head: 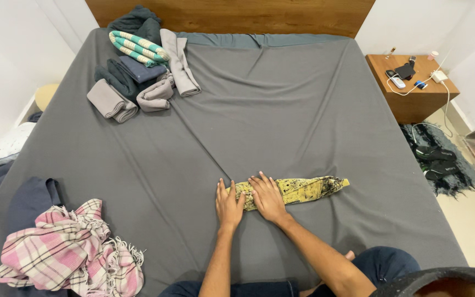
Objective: The person folds several garments on a bed, including a patterned cloth, a blue shirt, and a pink plaid blanket. Each item is smoothed, folded into a compact shape, and placed in a growing stack.
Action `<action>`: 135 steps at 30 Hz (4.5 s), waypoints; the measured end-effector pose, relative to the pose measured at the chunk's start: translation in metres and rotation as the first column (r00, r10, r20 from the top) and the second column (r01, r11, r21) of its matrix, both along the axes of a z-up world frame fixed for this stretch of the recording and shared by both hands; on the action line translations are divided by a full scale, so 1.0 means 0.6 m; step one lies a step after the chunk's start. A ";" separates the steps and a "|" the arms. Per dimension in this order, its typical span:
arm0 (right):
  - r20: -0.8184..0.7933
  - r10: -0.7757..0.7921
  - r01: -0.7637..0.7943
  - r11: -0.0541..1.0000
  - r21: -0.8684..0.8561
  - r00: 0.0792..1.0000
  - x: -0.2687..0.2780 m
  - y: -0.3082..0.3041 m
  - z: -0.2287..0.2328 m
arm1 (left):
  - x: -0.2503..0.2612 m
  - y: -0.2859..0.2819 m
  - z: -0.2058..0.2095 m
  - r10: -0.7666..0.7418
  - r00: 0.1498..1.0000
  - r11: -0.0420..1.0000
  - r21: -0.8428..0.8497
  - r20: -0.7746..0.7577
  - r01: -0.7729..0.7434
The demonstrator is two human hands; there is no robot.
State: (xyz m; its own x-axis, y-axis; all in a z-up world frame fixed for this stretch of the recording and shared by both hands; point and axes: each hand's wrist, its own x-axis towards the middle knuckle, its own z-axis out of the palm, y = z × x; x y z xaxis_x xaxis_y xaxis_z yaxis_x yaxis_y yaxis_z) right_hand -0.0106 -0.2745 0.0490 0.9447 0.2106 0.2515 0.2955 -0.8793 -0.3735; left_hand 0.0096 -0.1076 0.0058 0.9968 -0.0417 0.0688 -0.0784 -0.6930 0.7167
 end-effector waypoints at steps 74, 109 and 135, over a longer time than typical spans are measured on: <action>0.012 -0.432 0.432 0.899 -0.068 0.902 0.017 -0.357 0.019 | 0.027 -0.390 0.103 -0.191 0.946 0.920 0.288 -0.262 0.265; -0.138 -0.054 0.030 0.985 -0.168 0.989 -0.096 -0.295 0.150 | -0.085 -0.244 0.180 -0.501 0.862 0.807 0.404 0.079 0.431; -0.261 -0.238 0.295 0.932 0.210 0.936 0.018 0.009 0.143 | -0.186 -0.003 0.140 -0.319 0.918 0.809 0.436 -0.235 0.393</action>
State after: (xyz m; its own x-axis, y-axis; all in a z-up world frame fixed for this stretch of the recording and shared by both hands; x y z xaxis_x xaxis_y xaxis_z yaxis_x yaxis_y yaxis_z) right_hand 0.0003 -0.2689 0.1348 0.9947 -0.0971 0.0347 -0.0554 -0.7875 -0.6138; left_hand -0.1021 -0.1092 0.0898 0.9022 -0.3857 -0.1930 -0.3078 -0.8893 0.3383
